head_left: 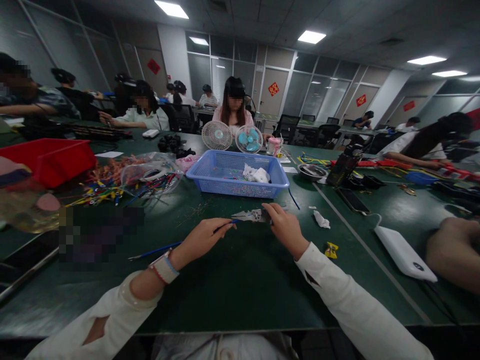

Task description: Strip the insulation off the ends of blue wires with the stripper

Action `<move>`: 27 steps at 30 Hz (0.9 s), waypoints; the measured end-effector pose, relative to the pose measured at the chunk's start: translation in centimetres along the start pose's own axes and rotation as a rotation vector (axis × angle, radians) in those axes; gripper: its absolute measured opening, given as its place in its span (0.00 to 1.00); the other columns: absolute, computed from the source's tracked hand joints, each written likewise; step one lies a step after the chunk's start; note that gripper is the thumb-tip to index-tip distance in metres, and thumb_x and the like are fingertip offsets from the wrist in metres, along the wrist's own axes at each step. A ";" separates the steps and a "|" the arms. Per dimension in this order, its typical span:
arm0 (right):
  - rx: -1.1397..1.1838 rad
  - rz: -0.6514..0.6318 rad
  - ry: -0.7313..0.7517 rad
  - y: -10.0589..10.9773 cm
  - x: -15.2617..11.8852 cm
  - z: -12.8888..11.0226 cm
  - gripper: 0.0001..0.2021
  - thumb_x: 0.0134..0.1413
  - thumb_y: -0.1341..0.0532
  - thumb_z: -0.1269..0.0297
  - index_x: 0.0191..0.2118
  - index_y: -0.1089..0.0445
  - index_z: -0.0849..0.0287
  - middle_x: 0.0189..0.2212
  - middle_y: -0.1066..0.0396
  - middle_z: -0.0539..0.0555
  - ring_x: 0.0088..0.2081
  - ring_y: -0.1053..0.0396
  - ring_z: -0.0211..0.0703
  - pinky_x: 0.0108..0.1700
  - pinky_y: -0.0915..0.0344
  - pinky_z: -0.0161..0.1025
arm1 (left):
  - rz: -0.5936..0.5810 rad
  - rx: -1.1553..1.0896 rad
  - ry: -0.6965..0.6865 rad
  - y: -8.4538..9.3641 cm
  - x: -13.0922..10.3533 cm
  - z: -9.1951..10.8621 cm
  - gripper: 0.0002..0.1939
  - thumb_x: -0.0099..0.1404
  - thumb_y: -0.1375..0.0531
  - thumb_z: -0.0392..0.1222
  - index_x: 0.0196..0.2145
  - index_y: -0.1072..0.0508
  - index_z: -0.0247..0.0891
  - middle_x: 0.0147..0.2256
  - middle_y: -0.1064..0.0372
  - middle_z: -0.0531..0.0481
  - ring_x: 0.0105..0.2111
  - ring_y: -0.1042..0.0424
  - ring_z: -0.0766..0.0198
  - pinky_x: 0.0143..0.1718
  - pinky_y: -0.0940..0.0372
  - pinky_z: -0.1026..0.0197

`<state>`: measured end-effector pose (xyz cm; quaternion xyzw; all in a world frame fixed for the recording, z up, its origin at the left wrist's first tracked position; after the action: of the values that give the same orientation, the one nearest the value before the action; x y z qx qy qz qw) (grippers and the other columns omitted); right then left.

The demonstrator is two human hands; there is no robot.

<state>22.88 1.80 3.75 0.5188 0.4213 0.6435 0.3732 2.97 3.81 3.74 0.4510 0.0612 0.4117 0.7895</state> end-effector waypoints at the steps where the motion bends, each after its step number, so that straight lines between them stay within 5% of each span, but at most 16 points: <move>1: 0.005 -0.007 -0.004 -0.1 0.0 0.0 0.30 0.50 0.49 0.80 0.60 0.41 0.57 0.55 0.35 0.57 0.42 0.29 0.43 0.36 0.34 0.35 | -0.003 -0.001 -0.005 -0.1 0.0 0.0 0.17 0.70 0.51 0.44 0.46 0.25 0.35 0.31 0.26 0.49 0.30 0.29 0.62 0.34 0.37 0.63; 9: 0.025 0.007 0.008 -1.0 0.2 -0.3 0.34 0.49 0.51 0.82 0.64 0.48 0.60 0.64 0.48 0.63 0.44 0.28 0.45 0.42 0.29 0.39 | -0.012 -0.031 -0.035 -0.2 -0.2 0.7 0.16 0.69 0.50 0.41 0.45 0.26 0.36 0.36 0.25 0.49 0.31 0.29 0.63 0.37 0.37 0.63; 17: -0.001 -0.021 -0.026 -0.1 0.2 0.3 0.26 0.53 0.50 0.81 0.58 0.40 0.62 0.54 0.34 0.62 0.43 0.28 0.45 0.40 0.30 0.36 | -0.023 -0.081 0.037 -0.1 -0.1 0.1 0.17 0.70 0.50 0.46 0.44 0.25 0.38 0.28 0.30 0.53 0.28 0.32 0.64 0.32 0.40 0.65; 27: -0.008 -0.037 0.053 0.4 0.0 0.3 0.27 0.56 0.51 0.78 0.61 0.41 0.60 0.58 0.36 0.58 0.41 0.26 0.43 0.39 0.32 0.36 | -0.059 -0.159 0.126 -0.1 0.1 -1.1 0.20 0.69 0.51 0.51 0.44 0.25 0.38 0.24 0.37 0.55 0.25 0.37 0.65 0.26 0.44 0.66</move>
<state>23.15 1.70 4.12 0.4920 0.4380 0.6518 0.3759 2.58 4.64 3.05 0.3580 0.0911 0.4196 0.8292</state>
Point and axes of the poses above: each hand's wrist, its own x-axis towards the middle knuckle, its own y-axis out of the back of the hand, z = x × y, the point moved 7 cm from there along x, towards the middle knuckle
